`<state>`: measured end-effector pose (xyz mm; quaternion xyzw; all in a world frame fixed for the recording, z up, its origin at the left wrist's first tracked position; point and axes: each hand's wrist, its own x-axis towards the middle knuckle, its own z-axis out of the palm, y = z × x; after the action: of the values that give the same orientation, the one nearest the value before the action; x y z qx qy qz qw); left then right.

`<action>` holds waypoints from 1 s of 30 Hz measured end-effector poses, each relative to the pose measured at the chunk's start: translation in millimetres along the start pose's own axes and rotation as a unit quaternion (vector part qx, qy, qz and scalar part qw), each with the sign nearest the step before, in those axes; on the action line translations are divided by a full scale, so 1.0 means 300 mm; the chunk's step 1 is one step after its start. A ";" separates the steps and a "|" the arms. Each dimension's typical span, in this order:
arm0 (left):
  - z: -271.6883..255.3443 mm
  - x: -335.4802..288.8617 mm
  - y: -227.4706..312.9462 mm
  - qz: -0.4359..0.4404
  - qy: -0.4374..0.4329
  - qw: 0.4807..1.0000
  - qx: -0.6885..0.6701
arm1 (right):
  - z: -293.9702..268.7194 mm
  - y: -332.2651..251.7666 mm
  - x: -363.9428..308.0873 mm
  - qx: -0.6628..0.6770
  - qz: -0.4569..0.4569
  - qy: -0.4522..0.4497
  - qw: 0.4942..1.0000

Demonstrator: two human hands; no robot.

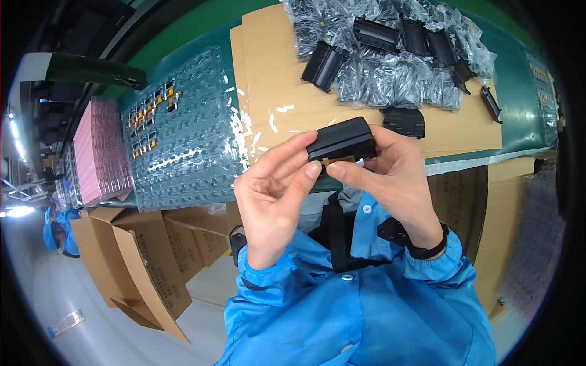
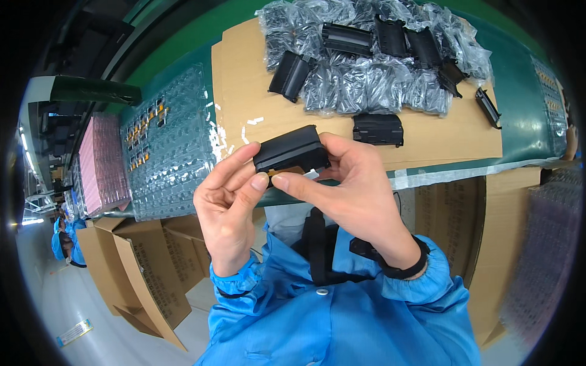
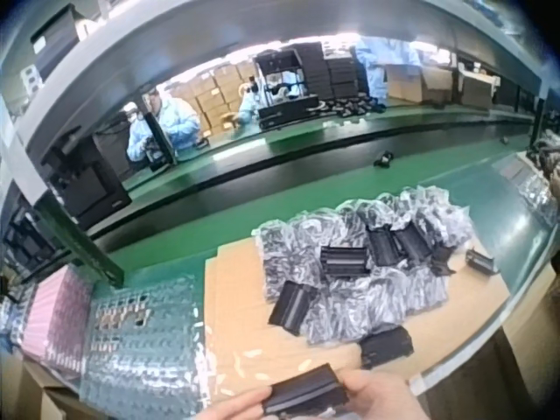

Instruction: Applying adhesive labels or components to black plastic electronic housings.

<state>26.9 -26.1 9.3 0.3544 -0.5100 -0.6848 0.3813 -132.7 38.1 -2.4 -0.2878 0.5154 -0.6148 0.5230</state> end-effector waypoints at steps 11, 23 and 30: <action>0.036 -0.010 0.016 -0.006 -0.007 0.999 0.045 | 0.002 0.002 -0.003 0.007 0.027 0.026 0.999; 0.047 -0.016 0.054 0.015 0.010 0.996 0.089 | 0.032 -0.009 0.002 -0.041 -0.052 0.046 0.997; -0.018 0.038 0.035 -0.088 0.016 0.994 -0.056 | -0.021 -0.019 0.007 0.014 0.004 0.004 1.000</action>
<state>28.2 -40.5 17.2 0.3868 -0.4317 -0.7374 0.3469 -140.9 37.9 0.7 -0.2760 0.5101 -0.6207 0.5276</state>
